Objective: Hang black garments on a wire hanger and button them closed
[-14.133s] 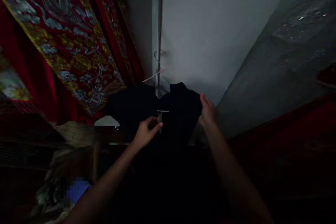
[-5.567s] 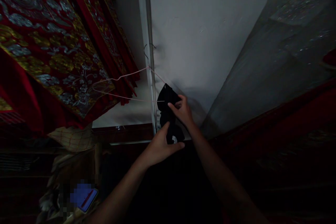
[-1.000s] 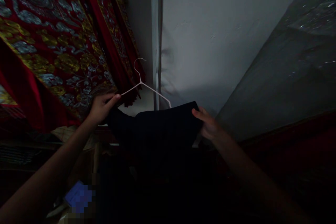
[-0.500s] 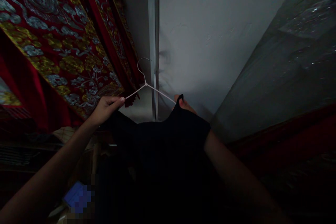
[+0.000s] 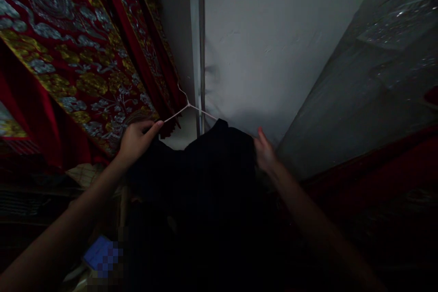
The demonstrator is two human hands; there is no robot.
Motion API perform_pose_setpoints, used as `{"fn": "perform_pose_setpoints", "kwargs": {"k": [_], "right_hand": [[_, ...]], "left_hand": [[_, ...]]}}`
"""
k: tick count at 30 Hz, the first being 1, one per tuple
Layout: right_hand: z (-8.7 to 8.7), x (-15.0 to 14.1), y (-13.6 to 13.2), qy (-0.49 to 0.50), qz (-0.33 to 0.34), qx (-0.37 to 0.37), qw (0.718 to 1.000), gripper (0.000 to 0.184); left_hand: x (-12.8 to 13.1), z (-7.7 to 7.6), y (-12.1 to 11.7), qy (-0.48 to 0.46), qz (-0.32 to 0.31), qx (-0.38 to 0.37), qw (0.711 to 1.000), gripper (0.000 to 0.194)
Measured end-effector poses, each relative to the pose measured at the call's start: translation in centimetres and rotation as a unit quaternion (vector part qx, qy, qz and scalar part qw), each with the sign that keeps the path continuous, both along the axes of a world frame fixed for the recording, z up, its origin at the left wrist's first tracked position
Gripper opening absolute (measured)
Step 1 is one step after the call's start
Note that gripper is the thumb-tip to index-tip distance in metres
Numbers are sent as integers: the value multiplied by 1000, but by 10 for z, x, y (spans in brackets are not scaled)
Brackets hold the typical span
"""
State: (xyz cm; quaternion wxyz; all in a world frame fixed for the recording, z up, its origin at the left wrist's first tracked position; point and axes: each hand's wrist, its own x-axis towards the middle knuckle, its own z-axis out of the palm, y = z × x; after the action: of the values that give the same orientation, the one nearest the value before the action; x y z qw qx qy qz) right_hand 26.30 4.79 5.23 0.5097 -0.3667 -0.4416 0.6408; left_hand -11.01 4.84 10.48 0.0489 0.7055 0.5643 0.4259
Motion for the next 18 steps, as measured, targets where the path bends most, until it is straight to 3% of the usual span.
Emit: {"fn": "perform_pose_setpoints", "kwargs": {"k": [3,6,9,11,14,18], "right_hand": [[13,4,3,-17,-63,82,995,50],[46,-1,11,-51,-152,152,975,46],[81,-7,26,-68,-195,203,957,44],[96,-9,37,-66,-224,228,945,42],[98,-5,44,-62,-262,233,935,43],[73,8,24,-65,-301,210,928,39]], "left_hand": [[-4,2,5,-14,47,32,998,45],[0,10,14,-52,51,76,995,41],[7,25,26,-96,52,108,988,35],[13,37,32,-117,42,138,983,29],[22,53,28,-111,3,212,971,23],[33,53,-1,-29,-10,284,958,22]]}}
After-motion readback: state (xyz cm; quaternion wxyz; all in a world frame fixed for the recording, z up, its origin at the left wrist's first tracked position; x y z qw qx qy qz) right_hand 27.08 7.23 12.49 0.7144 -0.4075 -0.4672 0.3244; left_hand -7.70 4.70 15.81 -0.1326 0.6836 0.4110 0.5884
